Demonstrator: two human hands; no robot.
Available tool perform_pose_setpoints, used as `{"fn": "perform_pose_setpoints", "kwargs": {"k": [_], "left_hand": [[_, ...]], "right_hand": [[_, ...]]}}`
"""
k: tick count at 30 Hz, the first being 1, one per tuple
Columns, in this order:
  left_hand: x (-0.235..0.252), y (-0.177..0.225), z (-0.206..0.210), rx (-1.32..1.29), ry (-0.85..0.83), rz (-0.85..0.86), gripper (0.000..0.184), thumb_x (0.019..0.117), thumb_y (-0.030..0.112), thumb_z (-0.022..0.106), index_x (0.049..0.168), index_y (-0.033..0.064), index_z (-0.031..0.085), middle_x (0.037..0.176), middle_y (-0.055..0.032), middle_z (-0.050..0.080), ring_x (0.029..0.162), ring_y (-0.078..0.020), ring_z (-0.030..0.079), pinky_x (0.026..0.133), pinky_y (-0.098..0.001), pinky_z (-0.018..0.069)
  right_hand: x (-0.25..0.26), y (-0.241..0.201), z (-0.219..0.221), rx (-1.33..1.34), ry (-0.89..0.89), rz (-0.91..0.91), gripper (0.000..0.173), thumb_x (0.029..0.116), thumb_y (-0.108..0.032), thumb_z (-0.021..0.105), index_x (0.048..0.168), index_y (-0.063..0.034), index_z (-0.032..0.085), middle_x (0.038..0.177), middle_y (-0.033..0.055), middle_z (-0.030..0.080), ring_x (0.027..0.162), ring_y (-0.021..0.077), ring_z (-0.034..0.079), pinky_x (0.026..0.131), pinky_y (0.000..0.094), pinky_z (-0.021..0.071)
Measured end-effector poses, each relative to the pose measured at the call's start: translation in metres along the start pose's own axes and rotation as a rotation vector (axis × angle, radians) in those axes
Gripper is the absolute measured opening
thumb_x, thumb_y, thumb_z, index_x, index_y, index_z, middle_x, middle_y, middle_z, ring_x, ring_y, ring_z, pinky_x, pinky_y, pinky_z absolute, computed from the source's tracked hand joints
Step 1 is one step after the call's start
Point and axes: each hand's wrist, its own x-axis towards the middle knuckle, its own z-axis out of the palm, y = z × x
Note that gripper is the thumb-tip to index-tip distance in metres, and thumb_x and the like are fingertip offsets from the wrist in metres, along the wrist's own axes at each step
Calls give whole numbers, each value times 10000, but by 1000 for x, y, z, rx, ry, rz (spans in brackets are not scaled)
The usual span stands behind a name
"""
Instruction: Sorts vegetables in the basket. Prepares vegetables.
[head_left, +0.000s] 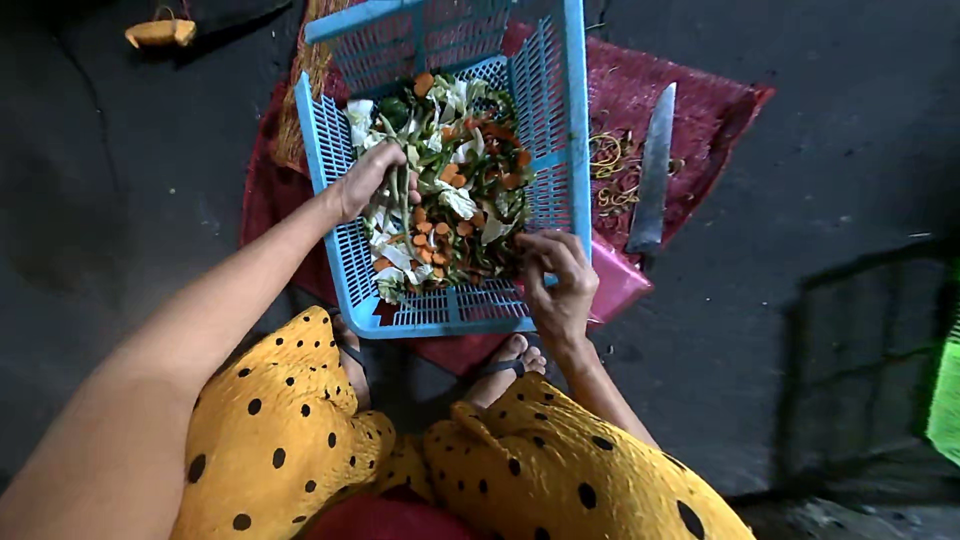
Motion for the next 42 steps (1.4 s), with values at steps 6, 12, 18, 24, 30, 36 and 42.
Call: {"fn": "perform_pose_setpoints", "kwargs": {"k": [6, 12, 18, 24, 30, 36, 42], "left_hand": [[-11, 10, 11, -539, -173, -167, 471, 1101, 354, 217, 1331, 174, 586, 1037, -62, 706, 875, -208, 711, 740, -365, 606], [-12, 7, 35, -539, -169, -235, 355, 1105, 341, 400, 1352, 151, 571, 1138, -76, 692, 924, -204, 701, 770, -387, 602], [-26, 23, 46, -472, -167, -269, 306, 1101, 296, 429, 1303, 137, 595, 1063, -71, 704, 922, -172, 689, 783, -359, 571], [-20, 19, 28, -570, -205, -290, 395, 1115, 377, 330, 1355, 140, 536, 1188, -124, 729, 1050, -265, 724, 789, -423, 600], [-24, 19, 30, -430, -88, -211, 159, 1040, 136, 480, 1147, 83, 586, 916, -50, 659, 712, -157, 648, 689, -349, 596], [-26, 24, 44, -480, 36, -316, 170, 1036, 137, 515, 1119, 52, 637, 818, -22, 598, 613, -111, 579, 593, -268, 558], [-24, 20, 59, -574, -1, -300, 244, 1059, 207, 544, 1254, 64, 582, 902, -65, 673, 737, -172, 676, 660, -349, 607]], "right_hand": [[40, -35, 2, 310, -194, 314, 300, 1050, -171, 502, 1292, -63, 641, 1159, 80, 692, 870, 104, 671, 744, 289, 574], [45, -54, 22, 436, -386, 438, 307, 1041, -370, 588, 1224, -137, 669, 897, 58, 698, 573, 138, 605, 478, 288, 514], [48, -49, 27, 584, -399, 571, 224, 1051, -292, 551, 1139, -120, 665, 830, 47, 670, 525, 106, 586, 442, 260, 514], [51, -40, 16, 804, -284, 807, 334, 1106, -282, 403, 1277, -124, 643, 871, 1, 669, 642, 70, 616, 574, 232, 551], [48, -38, 16, 972, -335, 761, 412, 1129, -332, 309, 1354, -166, 611, 728, -41, 519, 534, 54, 501, 502, 217, 499], [48, -34, 15, 1051, -426, 679, 468, 1081, -198, 263, 1494, -197, 483, 1057, 36, 693, 711, 101, 638, 595, 253, 553], [45, -40, 12, 1041, -321, 707, 307, 1097, -186, 347, 1363, -134, 491, 1198, 98, 709, 804, 164, 727, 646, 286, 607]]}}
